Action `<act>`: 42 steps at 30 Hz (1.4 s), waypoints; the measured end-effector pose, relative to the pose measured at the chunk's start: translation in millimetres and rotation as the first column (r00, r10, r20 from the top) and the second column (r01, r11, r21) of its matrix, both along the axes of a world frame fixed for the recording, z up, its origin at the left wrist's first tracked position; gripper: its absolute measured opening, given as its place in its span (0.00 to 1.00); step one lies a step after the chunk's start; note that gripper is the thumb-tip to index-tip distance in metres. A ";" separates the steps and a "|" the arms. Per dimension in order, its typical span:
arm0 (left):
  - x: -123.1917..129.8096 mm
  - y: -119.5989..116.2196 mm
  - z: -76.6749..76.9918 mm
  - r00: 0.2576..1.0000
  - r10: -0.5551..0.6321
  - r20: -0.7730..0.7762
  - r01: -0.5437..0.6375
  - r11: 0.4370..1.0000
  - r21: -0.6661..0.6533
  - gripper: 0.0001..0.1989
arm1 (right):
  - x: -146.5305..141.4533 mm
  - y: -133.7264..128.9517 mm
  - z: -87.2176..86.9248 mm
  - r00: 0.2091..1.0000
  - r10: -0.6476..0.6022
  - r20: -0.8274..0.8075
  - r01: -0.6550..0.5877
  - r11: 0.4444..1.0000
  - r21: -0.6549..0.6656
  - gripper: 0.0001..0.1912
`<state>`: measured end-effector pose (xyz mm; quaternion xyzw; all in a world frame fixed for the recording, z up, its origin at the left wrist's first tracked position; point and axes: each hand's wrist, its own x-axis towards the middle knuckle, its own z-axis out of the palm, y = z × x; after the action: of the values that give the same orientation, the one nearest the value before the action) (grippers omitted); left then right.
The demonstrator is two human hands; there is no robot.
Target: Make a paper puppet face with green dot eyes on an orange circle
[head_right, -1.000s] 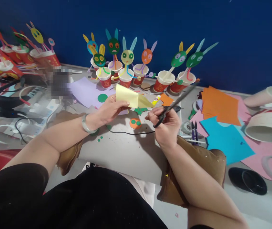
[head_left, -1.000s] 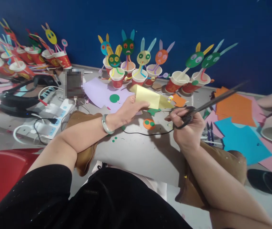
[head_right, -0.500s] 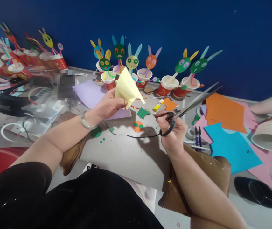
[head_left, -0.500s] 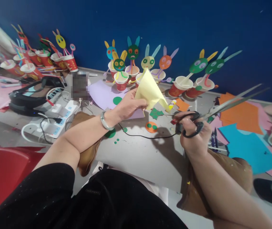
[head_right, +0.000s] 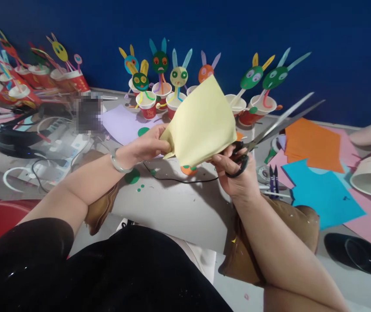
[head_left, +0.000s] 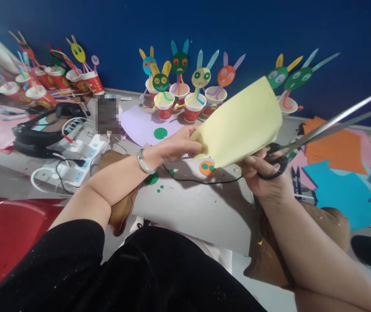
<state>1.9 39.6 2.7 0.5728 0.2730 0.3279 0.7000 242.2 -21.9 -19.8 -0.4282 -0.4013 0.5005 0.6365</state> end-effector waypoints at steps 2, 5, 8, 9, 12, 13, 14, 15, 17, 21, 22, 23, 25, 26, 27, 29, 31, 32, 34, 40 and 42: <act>2.1 3.8 -4.7 0.998 0.071 0.001 -0.071 0.997 -0.009 0.16 | 1.1 0.7 -0.8 0.996 -0.083 0.022 0.083 0.996 0.019 0.33; 5.1 9.2 -9.9 0.985 0.166 0.045 -0.163 0.984 -0.065 0.11 | -0.9 0.3 -1.8 0.971 -0.226 0.074 0.217 0.970 0.106 0.30; 7.5 12.2 -11.6 0.962 0.254 0.104 -0.236 0.959 -0.160 0.11 | -6.4 -1.2 -2.2 0.922 -0.370 0.112 0.338 0.913 0.230 0.29; 8.3 12.1 -12.0 0.951 0.282 0.127 -0.255 0.947 -0.195 0.12 | -8.1 -1.4 -2.2 0.908 -0.401 0.119 0.362 0.896 0.257 0.29; 12.0 7.3 -14.8 0.926 0.333 0.177 -0.278 0.919 -0.279 0.17 | -9.7 -0.1 -1.8 0.882 -0.459 0.111 0.417 0.867 0.272 0.29; 13.4 4.1 -16.2 0.925 0.330 0.190 -0.266 0.916 -0.299 0.21 | -9.0 1.0 -1.9 0.875 -0.474 0.100 0.436 0.860 0.266 0.29; 14.7 0.3 -17.7 0.927 0.314 0.204 -0.242 0.918 -0.314 0.26 | -7.7 2.3 -2.2 0.869 -0.487 0.087 0.453 0.854 0.254 0.29; 15.8 -3.8 -19.0 0.933 0.283 0.220 -0.204 0.924 -0.324 0.30 | -6.1 3.6 -2.6 0.866 -0.495 0.072 0.466 0.851 0.242 0.29; 17.2 -12.0 -20.7 0.948 0.205 0.241 -0.118 0.936 -0.333 0.35 | -2.9 6.1 -3.7 0.867 -0.495 0.051 0.475 0.854 0.212 0.29; 17.4 -21.9 -19.4 0.979 0.067 0.191 0.011 0.924 -0.382 0.39 | -0.1 7.9 -4.6 0.879 -0.477 -0.009 0.473 0.867 0.156 0.28; 17.5 -22.8 -18.9 0.984 0.055 0.169 0.015 0.921 -0.389 0.40 | -0.4 7.7 -4.5 0.882 -0.472 -0.016 0.469 0.871 0.147 0.28; 17.7 -23.2 -18.7 0.987 0.054 0.148 0.008 0.923 -0.386 0.40 | -0.9 7.3 -4.4 0.885 -0.465 -0.016 0.463 0.875 0.142 0.28; 18.8 -23.5 -19.4 0.989 0.080 0.126 -0.032 0.937 -0.348 0.38 | -2.5 6.1 -4.3 0.891 -0.453 -0.003 0.449 0.882 0.142 0.29; 19.5 -23.5 -20.4 0.988 0.095 0.123 -0.051 0.946 -0.321 0.36 | -3.3 5.3 -4.4 0.895 -0.446 0.004 0.441 0.886 0.145 0.29; 20.3 -23.6 -21.7 0.987 0.106 0.121 -0.067 0.954 -0.292 0.34 | -4.2 4.5 -4.7 0.899 -0.438 0.009 0.432 0.890 0.150 0.29; 21.9 -23.9 -25.0 0.986 0.121 0.115 -0.090 0.965 -0.248 0.30 | -6.0 2.7 -5.7 0.908 -0.419 0.020 0.412 0.899 0.149 0.30; 23.3 -24.8 -28.1 0.988 0.115 0.102 -0.088 0.968 -0.234 0.28 | -8.0 0.6 -7.1 0.918 -0.396 0.035 0.388 0.912 0.131 0.30; 23.9 -25.5 -29.4 0.991 0.100 0.093 -0.076 0.969 -0.234 0.27 | -9.1 -0.7 -8.0 0.922 -0.385 0.040 0.378 0.918 0.122 0.30; 25.0 -27.7 -30.7 0.996 0.056 0.064 -0.040 0.974 -0.221 0.25 | -11.6 -3.7 -9.7 0.929 -0.366 0.058 0.357 0.926 0.121 0.30; 28.7 -37.0 -32.2 0.996 0.000 -0.094 -0.009 0.995 -0.100 0.24 | -18.9 -14.7 -12.4 0.934 -0.317 0.164 0.301 0.946 0.119 0.26; 29.8 -37.7 -33.6 0.993 0.050 -0.103 -0.059 0.994 -0.087 0.24 | -20.9 -16.6 -11.8 0.926 -0.315 0.207 0.294 0.947 0.127 0.25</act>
<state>31.7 2.0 -30.9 0.5488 0.3381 0.3049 0.7011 221.3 -38.5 -31.6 -0.5088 -0.4221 0.3248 0.6763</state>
